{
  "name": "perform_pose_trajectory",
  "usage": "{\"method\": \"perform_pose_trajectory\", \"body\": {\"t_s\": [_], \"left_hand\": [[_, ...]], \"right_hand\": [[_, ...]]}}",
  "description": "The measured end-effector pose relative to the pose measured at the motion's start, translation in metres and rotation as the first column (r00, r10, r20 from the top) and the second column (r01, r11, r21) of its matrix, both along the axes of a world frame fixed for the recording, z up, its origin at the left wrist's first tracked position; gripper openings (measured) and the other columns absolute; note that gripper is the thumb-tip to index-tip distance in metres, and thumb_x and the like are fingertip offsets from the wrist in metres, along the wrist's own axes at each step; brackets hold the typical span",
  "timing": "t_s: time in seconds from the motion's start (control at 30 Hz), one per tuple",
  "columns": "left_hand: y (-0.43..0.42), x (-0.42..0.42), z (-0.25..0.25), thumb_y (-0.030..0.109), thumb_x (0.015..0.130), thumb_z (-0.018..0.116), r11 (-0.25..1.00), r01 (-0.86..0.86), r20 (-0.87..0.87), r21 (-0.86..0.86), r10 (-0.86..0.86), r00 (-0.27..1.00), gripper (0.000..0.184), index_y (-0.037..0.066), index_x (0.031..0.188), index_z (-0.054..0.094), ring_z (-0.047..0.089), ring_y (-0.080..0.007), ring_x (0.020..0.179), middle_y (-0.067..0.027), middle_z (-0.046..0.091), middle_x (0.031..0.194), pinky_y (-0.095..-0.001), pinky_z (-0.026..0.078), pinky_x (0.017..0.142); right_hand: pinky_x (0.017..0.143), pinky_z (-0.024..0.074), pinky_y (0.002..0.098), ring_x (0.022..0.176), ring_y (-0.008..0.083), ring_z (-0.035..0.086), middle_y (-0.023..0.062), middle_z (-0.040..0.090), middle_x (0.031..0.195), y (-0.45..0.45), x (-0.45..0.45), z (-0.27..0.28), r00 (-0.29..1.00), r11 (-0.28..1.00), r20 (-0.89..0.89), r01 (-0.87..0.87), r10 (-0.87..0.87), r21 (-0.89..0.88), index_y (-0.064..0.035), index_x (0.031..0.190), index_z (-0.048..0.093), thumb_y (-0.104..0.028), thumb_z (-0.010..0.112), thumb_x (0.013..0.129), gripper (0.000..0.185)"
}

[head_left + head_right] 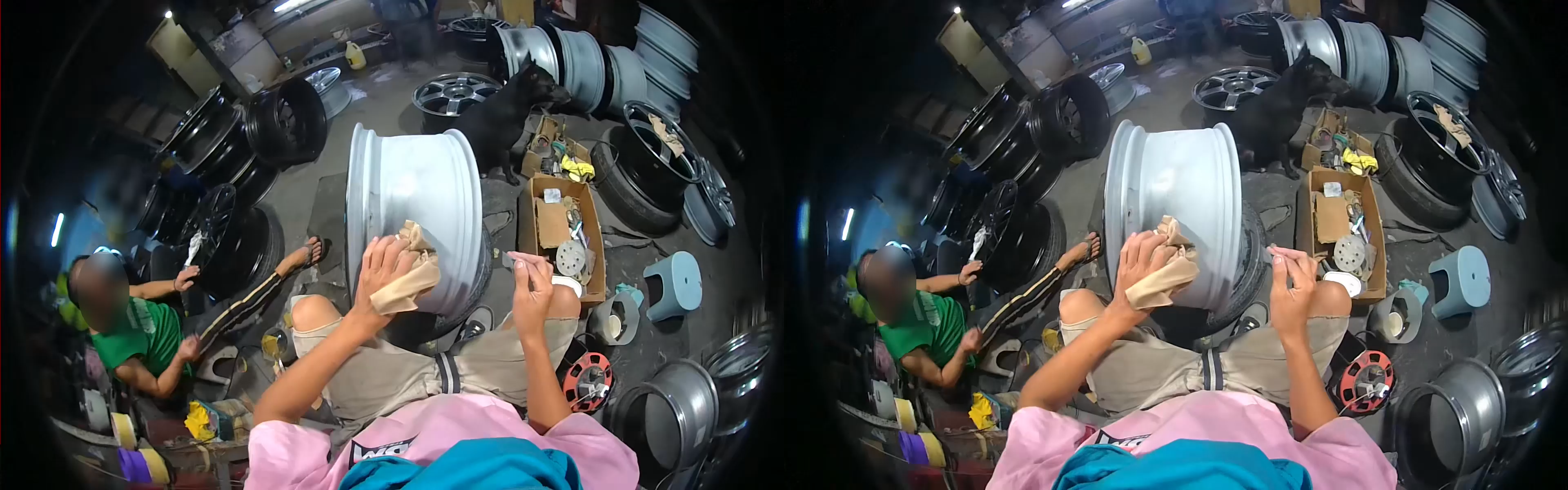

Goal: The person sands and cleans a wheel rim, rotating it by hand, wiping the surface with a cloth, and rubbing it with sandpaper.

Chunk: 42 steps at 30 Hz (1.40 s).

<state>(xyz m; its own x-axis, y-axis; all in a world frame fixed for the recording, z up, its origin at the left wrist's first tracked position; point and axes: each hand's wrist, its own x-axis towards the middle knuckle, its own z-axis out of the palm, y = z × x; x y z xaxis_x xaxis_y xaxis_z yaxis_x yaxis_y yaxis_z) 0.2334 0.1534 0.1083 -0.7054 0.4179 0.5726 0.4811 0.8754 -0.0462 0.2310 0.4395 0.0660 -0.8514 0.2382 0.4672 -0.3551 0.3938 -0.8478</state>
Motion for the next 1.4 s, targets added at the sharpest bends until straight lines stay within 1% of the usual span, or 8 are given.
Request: {"method": "perform_pose_trajectory", "body": {"t_s": [0.2,0.43,0.63,0.83,0.97,1.1,1.23,1.4], "left_hand": [[0.003,-0.094,0.055,0.006,0.084,0.065,0.994,-0.097,-0.083,-0.043,0.093,0.992,0.036,0.005,0.120,0.064,0.057,-0.0362,0.118,-0.0166,0.060,0.116,-0.0506,0.041,0.106],[0.003,-0.224,0.057,0.015,0.074,0.080,0.926,-0.375,-0.054,-0.036,0.373,0.926,0.049,0.008,0.120,0.064,0.057,-0.0348,0.112,-0.0121,0.063,0.114,-0.0518,0.044,0.092],[0.017,-0.101,0.037,0.002,0.077,0.071,0.997,-0.075,-0.092,0.030,0.077,0.993,0.053,0.005,0.130,0.062,0.053,-0.0376,0.125,-0.0177,0.058,0.126,-0.0503,0.042,0.102],[0.003,0.051,-0.019,0.003,0.074,0.070,0.994,0.098,0.339,-0.037,-0.080,0.937,0.060,0.007,0.133,0.065,0.053,-0.0379,0.122,-0.0182,0.057,0.123,-0.0490,0.043,0.097],[-0.012,0.093,-0.030,0.019,0.081,0.082,0.969,0.014,0.759,0.248,-0.203,0.619,0.047,0.006,0.124,0.068,0.062,-0.0373,0.107,-0.0155,0.065,0.107,-0.0465,0.049,0.088],[-0.036,0.093,0.050,0.023,0.078,0.085,0.849,-0.124,0.648,0.514,-0.289,0.705,0.040,0.004,0.109,0.068,0.068,-0.0391,0.096,-0.0165,0.068,0.101,-0.0429,0.055,0.083],[-0.108,0.069,0.100,0.010,0.066,0.093,0.665,-0.221,0.425,0.713,-0.160,0.891,0.050,0.004,0.111,0.071,0.068,-0.0161,0.094,-0.0046,0.073,0.103,-0.0346,0.056,0.085],[-0.190,0.017,0.101,-0.004,0.098,0.056,0.426,-0.338,0.409,0.839,-0.085,0.908,0.036,0.000,0.132,0.067,0.071,-0.0150,0.110,-0.0073,0.074,0.122,-0.0320,0.057,0.096]], "right_hand": [[0.096,0.0487,0.0332,0.105,0.0196,0.061,0.0077,0.073,0.108,-0.015,-0.007,0.020,0.992,0.996,-0.095,-0.079,0.083,0.052,0.0022,0.111,0.081,-0.007,0.062,0.105,0.021],[0.096,0.0513,0.0327,0.104,0.0186,0.064,0.0097,0.071,0.109,-0.012,0.004,0.016,0.994,0.996,-0.064,-0.093,0.092,-0.012,0.0056,0.112,0.078,-0.004,0.060,0.106,0.021],[0.081,0.0490,0.0265,0.091,0.0110,0.060,0.0046,0.068,0.104,0.001,0.023,-0.010,0.993,0.991,0.062,-0.098,0.103,-0.088,0.0061,0.111,0.078,-0.005,0.058,0.108,0.023],[0.076,0.0512,0.0252,0.091,0.0083,0.060,0.0014,0.068,0.104,0.003,0.008,-0.025,0.972,0.970,0.169,-0.123,0.160,-0.211,0.0030,0.112,0.077,-0.015,0.057,0.112,0.027],[0.070,0.0525,0.0252,0.082,0.0083,0.064,0.0029,0.069,0.105,-0.008,-0.007,-0.024,0.976,0.930,0.110,-0.142,0.189,-0.339,0.0028,0.120,0.075,-0.020,0.053,0.115,0.032],[0.068,0.0518,0.0250,0.078,0.0093,0.067,0.0042,0.069,0.097,-0.015,-0.017,-0.033,0.972,0.884,0.125,-0.124,0.200,-0.451,-0.0005,0.122,0.072,-0.030,0.047,0.118,0.039],[0.065,0.0512,0.0236,0.076,0.0084,0.066,0.0058,0.069,0.092,-0.017,-0.017,-0.032,0.947,0.870,0.222,-0.102,0.234,-0.483,-0.0023,0.138,0.069,-0.034,0.046,0.118,0.044],[0.068,0.0527,0.0254,0.083,0.0094,0.065,0.0030,0.070,0.091,-0.034,-0.021,-0.060,0.962,0.948,0.230,-0.071,0.147,-0.311,0.0022,0.130,0.075,-0.031,0.052,0.116,0.042]]}}
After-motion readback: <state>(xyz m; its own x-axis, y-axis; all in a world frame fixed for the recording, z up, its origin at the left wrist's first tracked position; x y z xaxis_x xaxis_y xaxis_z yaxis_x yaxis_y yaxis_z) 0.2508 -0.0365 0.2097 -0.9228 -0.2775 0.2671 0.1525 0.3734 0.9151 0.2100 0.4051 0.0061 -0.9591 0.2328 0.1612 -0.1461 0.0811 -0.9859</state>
